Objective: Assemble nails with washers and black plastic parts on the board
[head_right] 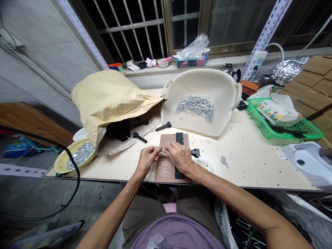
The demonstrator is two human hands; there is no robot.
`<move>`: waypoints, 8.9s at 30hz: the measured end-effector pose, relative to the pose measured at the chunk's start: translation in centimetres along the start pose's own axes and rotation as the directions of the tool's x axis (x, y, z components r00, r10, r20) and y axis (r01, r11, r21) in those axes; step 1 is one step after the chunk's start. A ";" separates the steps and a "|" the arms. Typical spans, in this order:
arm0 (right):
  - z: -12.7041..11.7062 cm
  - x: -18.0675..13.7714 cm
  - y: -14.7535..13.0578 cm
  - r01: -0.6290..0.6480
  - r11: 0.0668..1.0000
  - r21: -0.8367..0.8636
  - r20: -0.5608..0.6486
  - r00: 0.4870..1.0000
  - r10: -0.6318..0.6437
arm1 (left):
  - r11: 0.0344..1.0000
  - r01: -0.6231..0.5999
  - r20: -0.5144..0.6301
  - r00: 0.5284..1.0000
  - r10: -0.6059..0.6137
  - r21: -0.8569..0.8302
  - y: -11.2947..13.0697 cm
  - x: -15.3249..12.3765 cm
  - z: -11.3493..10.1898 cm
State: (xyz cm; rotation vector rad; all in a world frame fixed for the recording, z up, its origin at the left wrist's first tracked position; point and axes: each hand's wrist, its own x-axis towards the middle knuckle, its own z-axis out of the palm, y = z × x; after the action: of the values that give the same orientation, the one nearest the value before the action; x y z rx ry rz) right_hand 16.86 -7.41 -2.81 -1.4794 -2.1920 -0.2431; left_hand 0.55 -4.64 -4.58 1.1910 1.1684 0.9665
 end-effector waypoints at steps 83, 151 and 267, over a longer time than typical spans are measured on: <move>-1.2 -0.9 1.2 0.241 0.955 -0.172 0.070 0.970 -0.232 | 0.976 0.122 0.050 0.992 -0.115 -0.182 0.1 -1.0 1.7; -4.3 -3.0 0.9 0.013 0.996 -0.094 0.052 0.999 -0.008 | 0.992 0.024 0.165 0.986 -0.004 -0.122 1.0 -2.0 2.6; -1.7 -1.7 0.6 -0.124 0.989 -0.081 0.025 0.992 0.126 | 0.884 -0.034 -0.081 0.997 -0.005 -0.467 -1.5 -1.2 5.8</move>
State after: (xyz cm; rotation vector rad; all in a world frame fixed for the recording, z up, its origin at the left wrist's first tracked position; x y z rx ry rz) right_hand 18.37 -9.23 -2.19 -1.6670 -2.1247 -0.2698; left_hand 5.97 -7.01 -5.96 0.7759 0.9134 1.2347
